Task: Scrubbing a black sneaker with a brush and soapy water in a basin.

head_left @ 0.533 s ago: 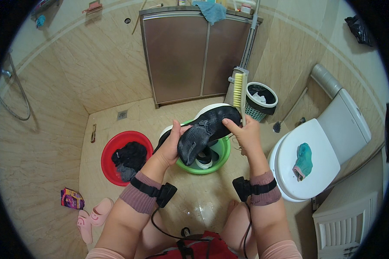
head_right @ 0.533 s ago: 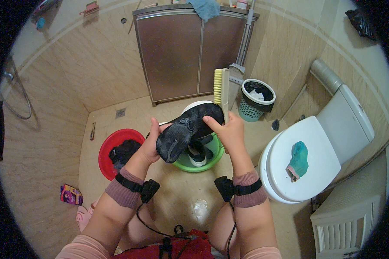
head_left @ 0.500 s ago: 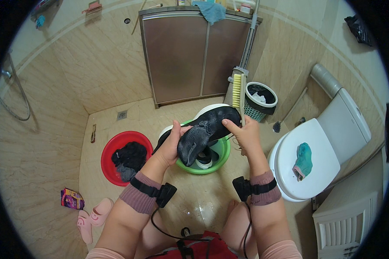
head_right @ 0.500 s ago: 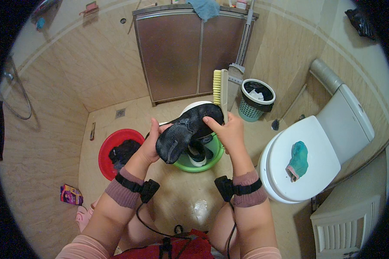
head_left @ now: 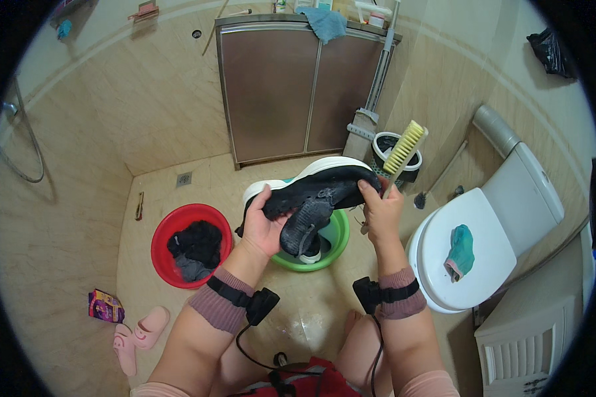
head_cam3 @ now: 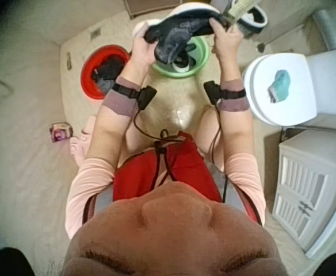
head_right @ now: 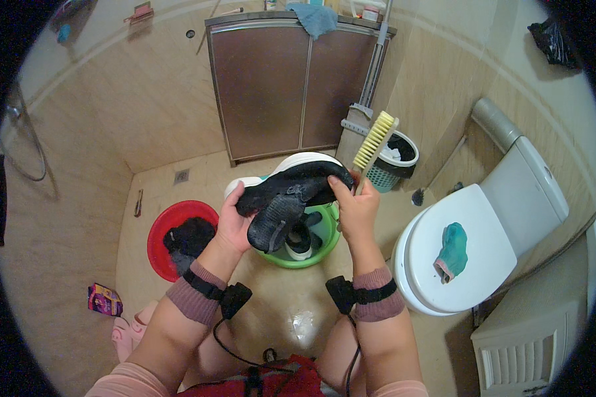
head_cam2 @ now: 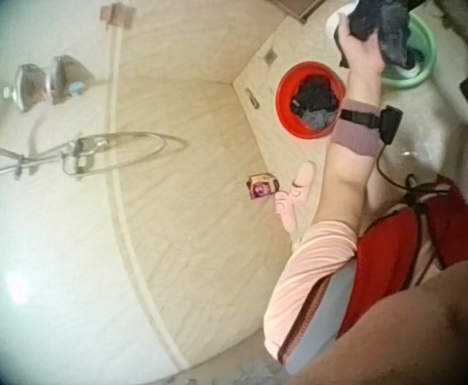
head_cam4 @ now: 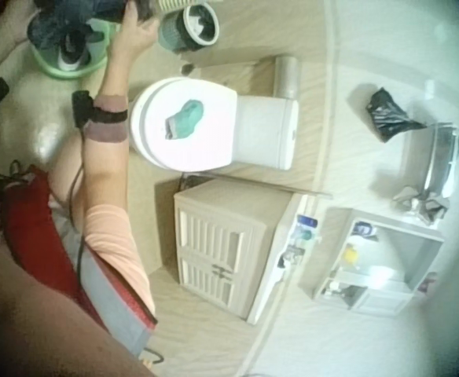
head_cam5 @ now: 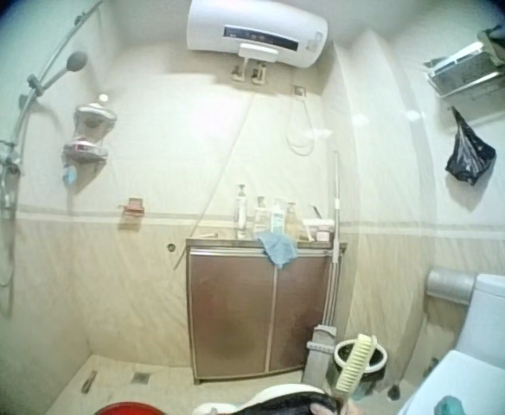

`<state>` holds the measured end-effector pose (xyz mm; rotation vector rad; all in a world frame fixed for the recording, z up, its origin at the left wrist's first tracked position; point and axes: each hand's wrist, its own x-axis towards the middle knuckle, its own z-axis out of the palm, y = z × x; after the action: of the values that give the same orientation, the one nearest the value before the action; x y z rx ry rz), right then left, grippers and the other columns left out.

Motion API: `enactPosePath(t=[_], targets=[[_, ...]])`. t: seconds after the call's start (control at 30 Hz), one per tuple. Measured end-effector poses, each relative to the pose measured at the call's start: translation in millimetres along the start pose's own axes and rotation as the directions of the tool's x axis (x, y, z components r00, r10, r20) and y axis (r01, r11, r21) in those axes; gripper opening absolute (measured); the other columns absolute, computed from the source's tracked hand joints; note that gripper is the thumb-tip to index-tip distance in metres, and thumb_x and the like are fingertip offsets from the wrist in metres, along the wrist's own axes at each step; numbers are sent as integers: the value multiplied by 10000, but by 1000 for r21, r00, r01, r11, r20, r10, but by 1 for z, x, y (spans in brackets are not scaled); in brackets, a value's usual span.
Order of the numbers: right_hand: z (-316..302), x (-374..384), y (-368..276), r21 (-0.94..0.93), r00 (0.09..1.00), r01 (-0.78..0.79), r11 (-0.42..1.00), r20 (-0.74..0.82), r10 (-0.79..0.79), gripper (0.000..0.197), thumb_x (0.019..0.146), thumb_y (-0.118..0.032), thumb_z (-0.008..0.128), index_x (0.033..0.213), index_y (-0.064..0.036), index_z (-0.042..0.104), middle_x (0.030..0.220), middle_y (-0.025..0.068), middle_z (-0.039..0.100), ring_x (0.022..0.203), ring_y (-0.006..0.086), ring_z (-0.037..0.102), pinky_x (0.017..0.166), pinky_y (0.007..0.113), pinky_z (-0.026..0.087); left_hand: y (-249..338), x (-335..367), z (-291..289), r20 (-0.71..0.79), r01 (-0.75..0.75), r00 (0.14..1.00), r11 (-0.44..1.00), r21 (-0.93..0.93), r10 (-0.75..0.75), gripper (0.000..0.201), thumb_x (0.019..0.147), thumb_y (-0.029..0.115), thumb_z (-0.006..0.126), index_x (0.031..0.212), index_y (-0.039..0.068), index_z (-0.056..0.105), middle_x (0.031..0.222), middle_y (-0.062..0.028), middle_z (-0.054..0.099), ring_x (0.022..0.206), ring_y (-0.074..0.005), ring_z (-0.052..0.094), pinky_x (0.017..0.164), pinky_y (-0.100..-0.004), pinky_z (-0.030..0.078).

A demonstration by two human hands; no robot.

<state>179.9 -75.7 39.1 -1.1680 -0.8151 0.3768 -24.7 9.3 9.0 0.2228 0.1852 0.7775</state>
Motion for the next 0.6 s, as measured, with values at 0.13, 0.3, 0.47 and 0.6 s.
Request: enactPosePath(t=[0.13,0.3,0.47,0.6], targets=[[-8,6,7,-131,999,40,991,-9,-41,289,865,-208,700,998,39,630,851,48,656,749,106,574,694,273,483,1,-3,12,76,-3,997,998,66,-2,374,980,226,495,1240,-41,503,1265,-196,560,1164,-330,546,1050,-478,412],[-14,5,23,-649,978,189,737,55,-203,410,954,-400,527,970,9,551,828,251,635,749,380,640,676,446,479,-5,-11,14,122,-131,987,955,264,102,416,992,204,475,1302,-69,436,1322,-199,516,1242,-331,490,1104,-504,352],[-9,-2,13,-764,986,140,630,48,-160,373,975,-399,468,981,-33,540,784,233,641,755,445,614,647,514,456,-5,-17,19,122,-201,978,900,387,167,362,986,170,480,1248,-80,493,1270,-184,559,1200,-303,529,1083,-463,394],[39,-55,8,-776,913,286,562,398,86,340,978,-400,441,937,-70,513,698,226,626,646,451,606,577,557,454,1,-18,1,-4,-202,972,841,503,236,271,935,97,521,1103,-106,583,1145,-176,617,1056,-266,602,961,-401,476]])
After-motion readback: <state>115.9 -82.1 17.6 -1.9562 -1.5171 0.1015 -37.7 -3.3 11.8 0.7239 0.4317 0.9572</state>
